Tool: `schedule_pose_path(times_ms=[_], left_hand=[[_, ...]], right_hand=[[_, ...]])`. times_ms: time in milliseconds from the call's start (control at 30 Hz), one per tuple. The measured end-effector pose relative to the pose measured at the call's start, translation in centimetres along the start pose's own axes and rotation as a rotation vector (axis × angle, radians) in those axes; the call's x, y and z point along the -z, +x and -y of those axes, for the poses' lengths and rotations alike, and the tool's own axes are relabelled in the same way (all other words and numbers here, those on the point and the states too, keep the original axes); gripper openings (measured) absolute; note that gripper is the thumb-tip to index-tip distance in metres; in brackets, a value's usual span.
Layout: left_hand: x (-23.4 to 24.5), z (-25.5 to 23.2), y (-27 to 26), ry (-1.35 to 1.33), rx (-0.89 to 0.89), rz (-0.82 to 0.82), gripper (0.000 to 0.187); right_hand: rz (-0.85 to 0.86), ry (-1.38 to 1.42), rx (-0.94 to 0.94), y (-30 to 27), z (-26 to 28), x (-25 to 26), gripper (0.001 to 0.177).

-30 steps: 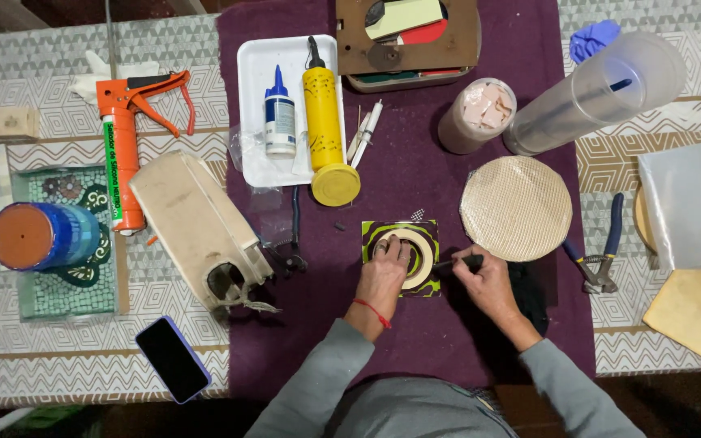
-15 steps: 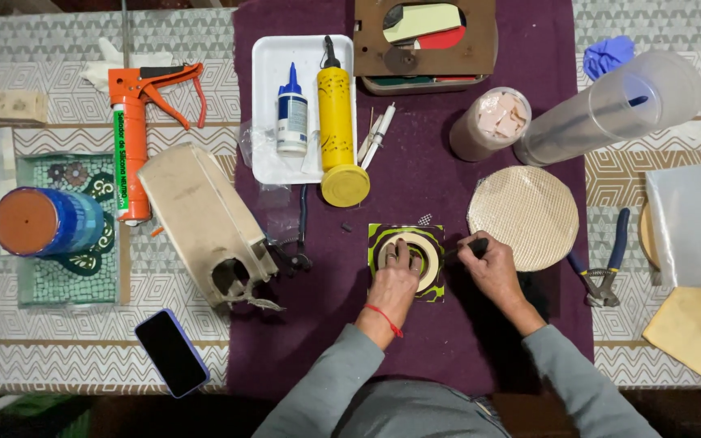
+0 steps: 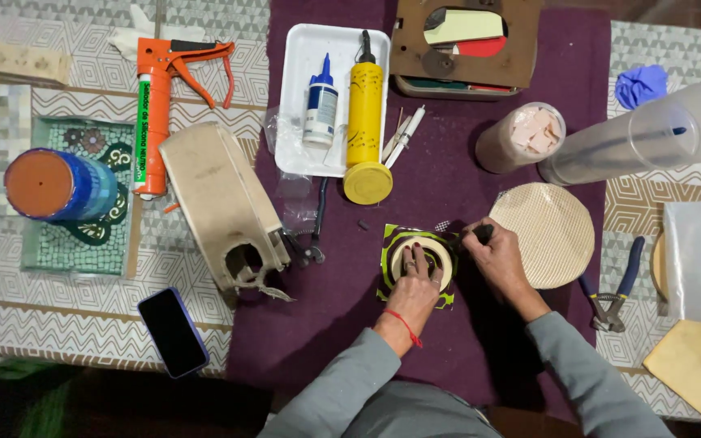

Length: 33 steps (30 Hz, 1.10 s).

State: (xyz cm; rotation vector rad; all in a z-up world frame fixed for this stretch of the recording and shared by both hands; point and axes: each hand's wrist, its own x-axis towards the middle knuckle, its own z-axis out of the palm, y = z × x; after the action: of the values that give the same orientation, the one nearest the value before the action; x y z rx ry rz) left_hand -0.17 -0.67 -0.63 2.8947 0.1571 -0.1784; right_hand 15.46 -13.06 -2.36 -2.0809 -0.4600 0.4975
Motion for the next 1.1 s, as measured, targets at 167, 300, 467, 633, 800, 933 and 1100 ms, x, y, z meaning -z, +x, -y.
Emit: schedule_pose_path(times_ms=[167, 300, 467, 633, 800, 933, 1100], left_hand=[[1.4, -0.2, -0.1, 0.032, -0.001, 0.060, 0.041], [-2.1, -1.1, -0.1, 0.013, 0.060, -0.172, 0.023], [-6.2, -2.3, 0.7, 0.043, 0.177, -0.269, 0.026], [-3.7, -3.0, 0.7, 0.027, 0.228, -0.195, 0.034], [-7.0, -3.0, 0.6, -0.090, 0.095, -0.116, 0.027], [-15.9, -4.1, 2.1, -0.148, 0.090, -0.075, 0.023], [-16.9, -5.5, 1.0, -0.090, 0.118, -0.069, 0.022]], right_hand=[[0.057, -0.031, 0.030, 1.6, 0.9, -1.0, 0.003], [0.137, -0.102, 0.114, 2.6, 4.1, -1.6, 0.006], [0.203, -0.204, 0.200, 3.4, 6.0, -3.2, 0.015], [0.270, -0.283, 0.265, 3.9, 6.9, -4.6, 0.025], [0.458, -0.454, 0.252, 3.9, 6.8, -6.2, 0.025], [0.534, -0.504, 0.302, 3.6, 7.7, -7.3, 0.025], [0.671, -0.623, 0.399, 3.1, 8.6, -8.4, 0.027]])
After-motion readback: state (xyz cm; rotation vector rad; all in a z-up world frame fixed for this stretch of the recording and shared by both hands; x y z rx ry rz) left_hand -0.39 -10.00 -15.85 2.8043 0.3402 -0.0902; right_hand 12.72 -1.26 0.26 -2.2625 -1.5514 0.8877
